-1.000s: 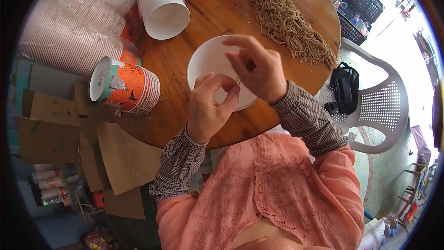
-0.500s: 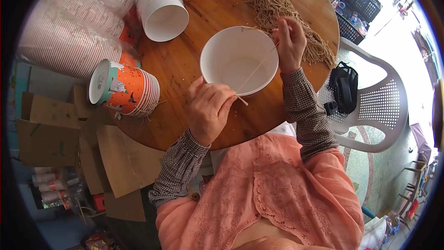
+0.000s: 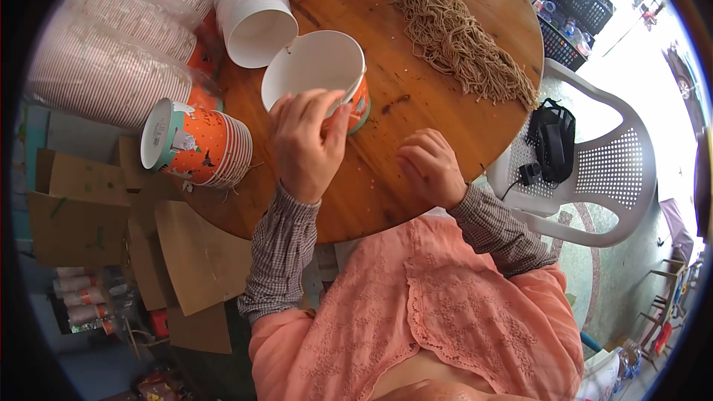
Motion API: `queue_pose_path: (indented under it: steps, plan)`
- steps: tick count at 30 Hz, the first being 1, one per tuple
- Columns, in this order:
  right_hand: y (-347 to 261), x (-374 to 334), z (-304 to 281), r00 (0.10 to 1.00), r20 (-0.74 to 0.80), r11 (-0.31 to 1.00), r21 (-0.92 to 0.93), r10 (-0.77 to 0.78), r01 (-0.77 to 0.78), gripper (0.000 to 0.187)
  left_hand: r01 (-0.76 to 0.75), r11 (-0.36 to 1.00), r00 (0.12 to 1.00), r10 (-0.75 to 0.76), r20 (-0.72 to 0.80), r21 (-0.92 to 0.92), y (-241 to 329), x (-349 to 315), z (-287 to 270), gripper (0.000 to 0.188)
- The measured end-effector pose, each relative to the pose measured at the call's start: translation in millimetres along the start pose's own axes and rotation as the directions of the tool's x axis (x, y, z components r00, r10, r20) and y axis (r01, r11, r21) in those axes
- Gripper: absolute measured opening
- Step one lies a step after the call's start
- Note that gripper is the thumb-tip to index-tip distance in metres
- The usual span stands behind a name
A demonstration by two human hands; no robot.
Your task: Attaching twine strings to pre-punched holes in paper buckets for use as handles.
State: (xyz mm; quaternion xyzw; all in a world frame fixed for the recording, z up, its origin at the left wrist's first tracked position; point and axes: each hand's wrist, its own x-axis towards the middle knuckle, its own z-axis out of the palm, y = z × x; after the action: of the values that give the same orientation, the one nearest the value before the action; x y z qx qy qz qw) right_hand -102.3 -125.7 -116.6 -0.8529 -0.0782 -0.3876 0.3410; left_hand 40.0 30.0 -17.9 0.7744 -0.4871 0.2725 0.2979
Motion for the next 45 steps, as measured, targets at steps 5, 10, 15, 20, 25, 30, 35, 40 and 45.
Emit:
queue_pose_path:
  steps: [5, 10, 15, 20, 25, 30, 35, 40, 45]
  plan:
    - [0.2, 11.8, 4.9, 0.997, -0.030, 0.997, 0.044, 0.071, -0.070, 0.010, -0.043, 0.962, 0.997, 0.022, 0.081, 0.269, 11.1, 25.7, 24.9, 0.039]
    - [14.1, -2.5, 5.5, 0.977, 0.016, 0.968, 0.138, 0.211, -0.211, 0.008, -0.050, 0.968, 0.972, -0.010, 0.234, 0.247, -5.9, -2.6, 34.1, 0.031]
    - [16.3, -3.0, -1.6, 0.954, 0.019, 0.935, 0.193, 0.300, -0.297, 0.008, -0.174, 0.937, 0.984, 0.157, 0.080, 0.302, -15.7, -20.6, 15.5, 0.034]
    - [17.7, -3.3, 0.9, 0.937, 0.014, 0.916, 0.207, 0.349, -0.344, 0.007, -0.155, 0.934, 0.986, 0.166, -0.007, 0.321, -4.0, 0.2, 13.0, 0.036]
    - [11.1, -2.7, 0.4, 0.916, 0.034, 0.888, 0.234, 0.399, -0.396, 0.007, -0.125, 0.929, 0.970, 0.040, 0.239, 0.348, 17.6, 32.1, 24.7, 0.022]
    - [16.3, -12.5, -4.3, 0.891, -0.001, 0.856, 0.281, 0.453, -0.435, 0.008, 0.021, 0.993, 0.998, -0.015, -0.053, 0.114, -32.6, 25.4, -18.9, 0.011]
    - [16.9, -17.9, -11.3, 0.840, 0.064, 0.778, 0.344, 0.539, -0.526, 0.007, 0.421, 0.531, 0.677, -0.723, -0.135, -0.736, -120.4, -34.2, -142.5, 0.020]
    - [16.2, -14.0, -12.5, 0.833, 0.098, 0.776, 0.319, 0.545, -0.545, 0.007, 0.340, 0.008, 0.397, -0.908, 0.136, -0.940, -226.5, -121.3, -207.0, 0.017]
    - [15.5, -13.3, -9.8, 0.844, 0.082, 0.806, 0.263, 0.529, -0.531, 0.006, 0.219, -0.299, 0.287, -0.890, 0.354, -0.929, -262.8, -184.3, -177.0, 0.016]
